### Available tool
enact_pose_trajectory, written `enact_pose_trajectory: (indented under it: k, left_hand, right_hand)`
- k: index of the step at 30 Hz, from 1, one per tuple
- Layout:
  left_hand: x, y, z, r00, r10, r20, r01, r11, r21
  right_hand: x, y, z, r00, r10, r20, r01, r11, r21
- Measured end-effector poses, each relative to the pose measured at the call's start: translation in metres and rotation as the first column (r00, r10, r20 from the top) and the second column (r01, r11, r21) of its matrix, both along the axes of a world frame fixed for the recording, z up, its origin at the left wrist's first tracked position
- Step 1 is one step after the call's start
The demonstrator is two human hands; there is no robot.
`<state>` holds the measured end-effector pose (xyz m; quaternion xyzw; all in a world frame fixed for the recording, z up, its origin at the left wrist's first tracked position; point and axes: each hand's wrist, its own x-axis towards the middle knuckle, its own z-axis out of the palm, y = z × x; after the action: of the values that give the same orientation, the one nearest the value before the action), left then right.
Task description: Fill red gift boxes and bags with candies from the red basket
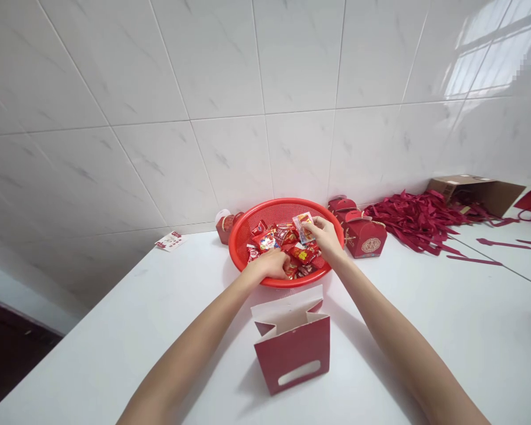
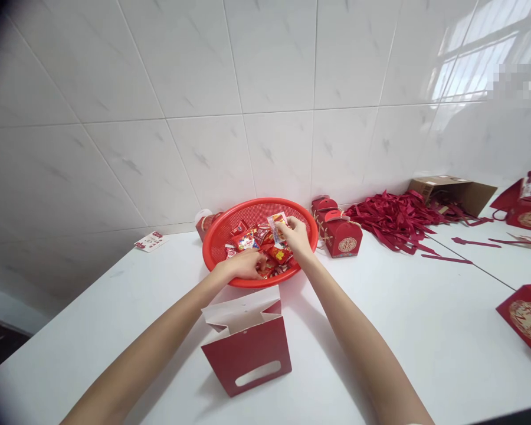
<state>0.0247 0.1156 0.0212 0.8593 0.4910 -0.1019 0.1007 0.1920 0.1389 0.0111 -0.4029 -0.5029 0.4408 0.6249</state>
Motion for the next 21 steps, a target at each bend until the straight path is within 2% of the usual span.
enact_pose_trajectory:
  k: [9,16,18,21]
  left_hand:
    - [-0.0040,0.0027,-0.0054,0.991,-0.028,0.128,0.032,0.999,-0.028]
    - [-0.0068,0.0041,-0.0073,0.989,0.111,0.102,-0.107,0.993,-0.042]
    - [-0.0069,0.0051,-0.0069,0.991,0.072,0.111,-0.060,0.992,-0.108]
    - [-0.0064,0.0073,-0.0074,0.977,-0.022,0.212,0.067,0.977,-0.205]
  right_hand:
    - [0.0006,-0.0008,0.0001,1.000,0.019,0.018,-0.019,1.000,0.003]
    - [-0.0002,-0.0021,0.0008,0.999,0.034,-0.005,-0.034,0.999,-0.002]
    - [-0.0002,-0.0025,0.0016,0.999,0.037,-0.001,-0.037,0.999,-0.004]
    - [0.0001,-0.0034,0.0026,0.999,0.038,0.017,-0.038,0.999,0.002]
